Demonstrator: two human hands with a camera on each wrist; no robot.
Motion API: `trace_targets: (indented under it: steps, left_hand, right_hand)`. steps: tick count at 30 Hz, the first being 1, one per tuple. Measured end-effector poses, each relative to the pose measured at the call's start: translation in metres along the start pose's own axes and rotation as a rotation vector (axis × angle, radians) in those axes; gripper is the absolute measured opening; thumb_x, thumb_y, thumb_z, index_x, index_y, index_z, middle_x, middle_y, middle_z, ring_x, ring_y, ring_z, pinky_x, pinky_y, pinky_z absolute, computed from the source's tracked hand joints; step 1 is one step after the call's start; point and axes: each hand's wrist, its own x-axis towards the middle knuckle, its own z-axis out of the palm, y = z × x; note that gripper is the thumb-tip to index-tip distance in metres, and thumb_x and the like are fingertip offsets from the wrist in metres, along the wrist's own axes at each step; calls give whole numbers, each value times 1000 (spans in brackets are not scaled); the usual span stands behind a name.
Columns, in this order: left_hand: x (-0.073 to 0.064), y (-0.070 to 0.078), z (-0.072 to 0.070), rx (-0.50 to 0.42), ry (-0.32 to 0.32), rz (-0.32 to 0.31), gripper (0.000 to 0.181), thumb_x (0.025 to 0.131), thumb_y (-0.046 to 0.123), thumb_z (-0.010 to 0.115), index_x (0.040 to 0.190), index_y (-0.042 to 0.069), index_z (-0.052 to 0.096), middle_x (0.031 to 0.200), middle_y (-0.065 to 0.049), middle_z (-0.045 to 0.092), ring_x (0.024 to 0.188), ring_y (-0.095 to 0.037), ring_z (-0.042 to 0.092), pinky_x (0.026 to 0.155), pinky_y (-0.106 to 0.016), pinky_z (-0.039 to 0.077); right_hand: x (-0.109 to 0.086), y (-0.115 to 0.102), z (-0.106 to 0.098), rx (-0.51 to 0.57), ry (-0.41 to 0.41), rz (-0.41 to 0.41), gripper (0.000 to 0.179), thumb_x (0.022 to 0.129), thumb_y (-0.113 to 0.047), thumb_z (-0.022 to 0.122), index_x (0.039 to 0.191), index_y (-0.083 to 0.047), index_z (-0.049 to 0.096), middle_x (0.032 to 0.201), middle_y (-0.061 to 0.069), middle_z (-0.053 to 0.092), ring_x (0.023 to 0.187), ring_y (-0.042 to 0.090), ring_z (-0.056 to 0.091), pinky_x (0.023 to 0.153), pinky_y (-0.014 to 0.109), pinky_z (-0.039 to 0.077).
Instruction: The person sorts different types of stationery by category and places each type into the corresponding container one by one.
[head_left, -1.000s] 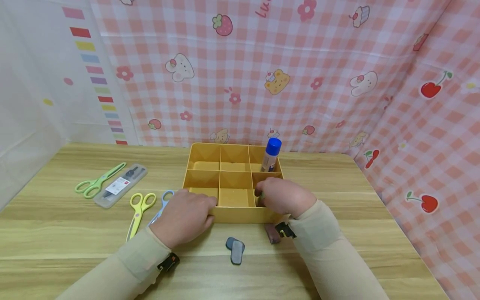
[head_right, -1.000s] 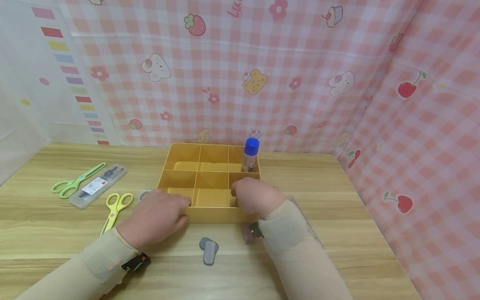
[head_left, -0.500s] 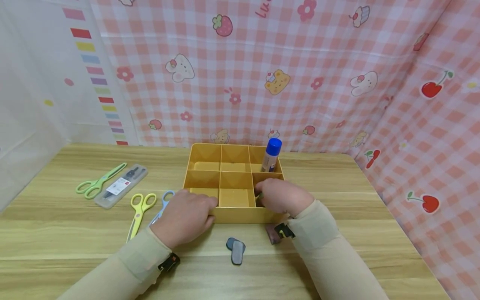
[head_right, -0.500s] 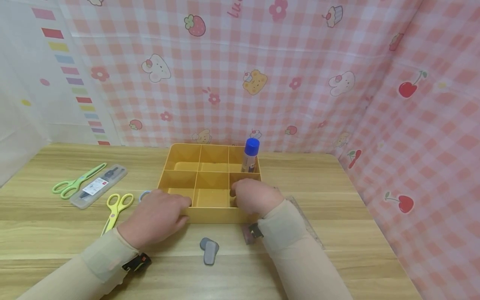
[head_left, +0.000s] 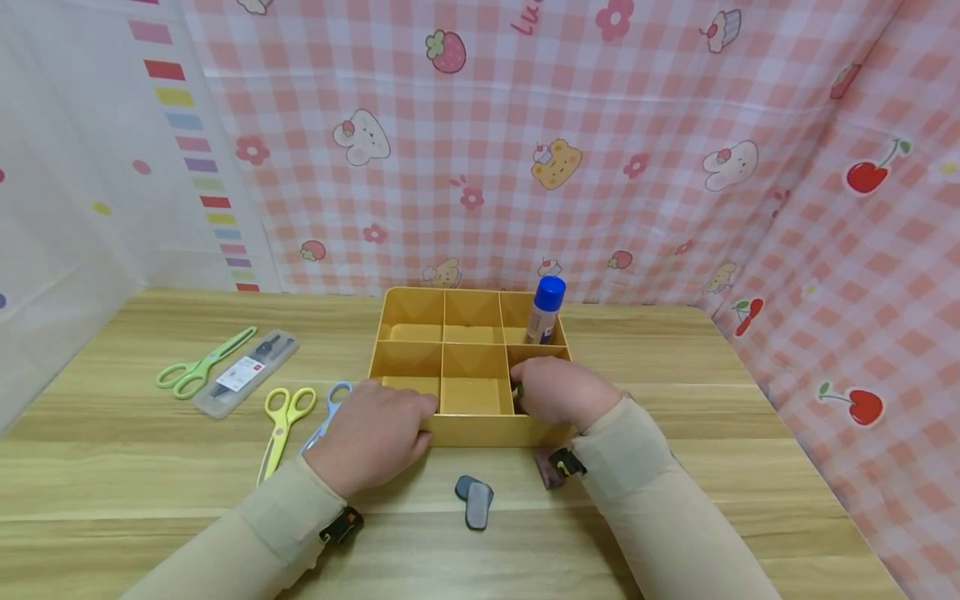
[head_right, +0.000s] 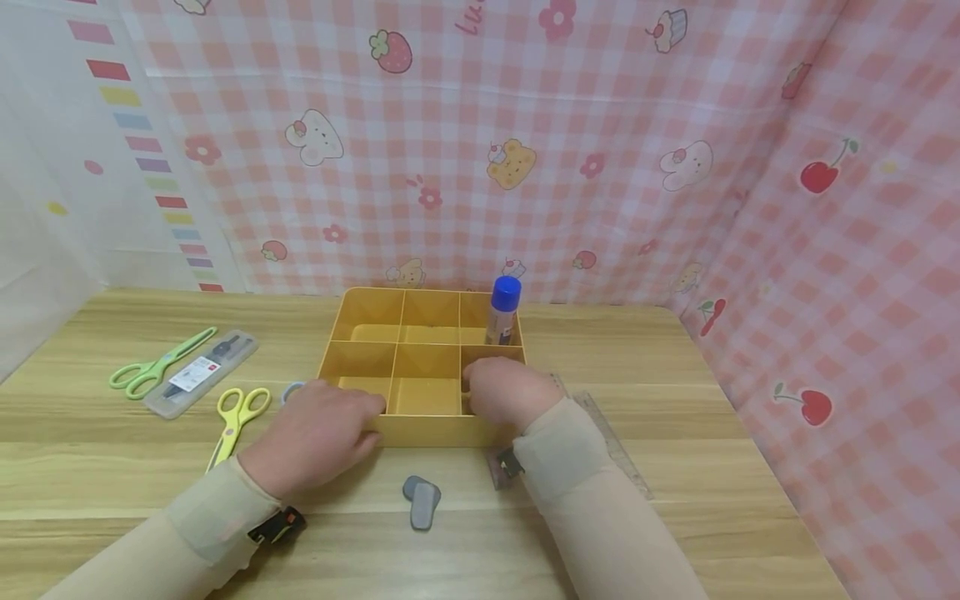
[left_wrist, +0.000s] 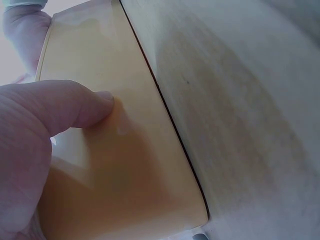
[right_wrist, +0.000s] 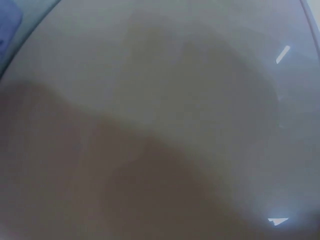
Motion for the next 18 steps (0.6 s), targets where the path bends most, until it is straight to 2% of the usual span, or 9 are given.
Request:
trace_targets:
  steps: [3, 6, 9, 11, 18]
  left_hand:
    - [0, 0, 0, 2, -4, -1, 21, 89, 28, 73, 77, 22, 58, 63, 9, 57, 58, -10, 54, 59, -34, 40]
    - [-1, 0, 0, -2, -7, -1, 20, 89, 28, 73, 78, 21, 59, 65, 9, 59, 59, -10, 55, 60, -34, 40]
    - [0, 0, 0, -9, -7, -1, 19, 90, 28, 73, 78, 21, 59, 65, 9, 59, 59, -10, 56, 60, -34, 41]
    - [0, 0, 0, -10, -3, 2, 19, 89, 28, 73, 78, 21, 59, 66, 9, 59, 59, -11, 56, 60, -34, 41]
    - [-1, -2, 1, -20, 3, 9, 20, 89, 29, 74, 78, 21, 59, 66, 9, 60, 58, -12, 57, 59, -34, 41]
  right_hand:
    - [-1, -1, 0, 4, 6, 3, 42, 102, -8, 59, 142, -17, 66, 112, 7, 71, 83, 22, 65, 70, 33, 55]
    - [-3, 1, 0, -23, 46, -25, 43, 103, -13, 62, 146, -15, 62, 130, 9, 70, 99, 24, 68, 89, 41, 60]
    - [-8, 5, 0, -64, 118, -86, 48, 104, -22, 64, 150, -10, 57, 149, 13, 61, 128, 29, 63, 112, 49, 50]
    - [-12, 8, 1, -93, 177, -134, 51, 105, -26, 65, 151, -7, 55, 155, 15, 56, 143, 32, 54, 120, 52, 41]
    - [-31, 20, 13, -96, 399, -222, 48, 105, -34, 64, 145, -8, 60, 148, 14, 57, 137, 33, 53, 115, 51, 47]
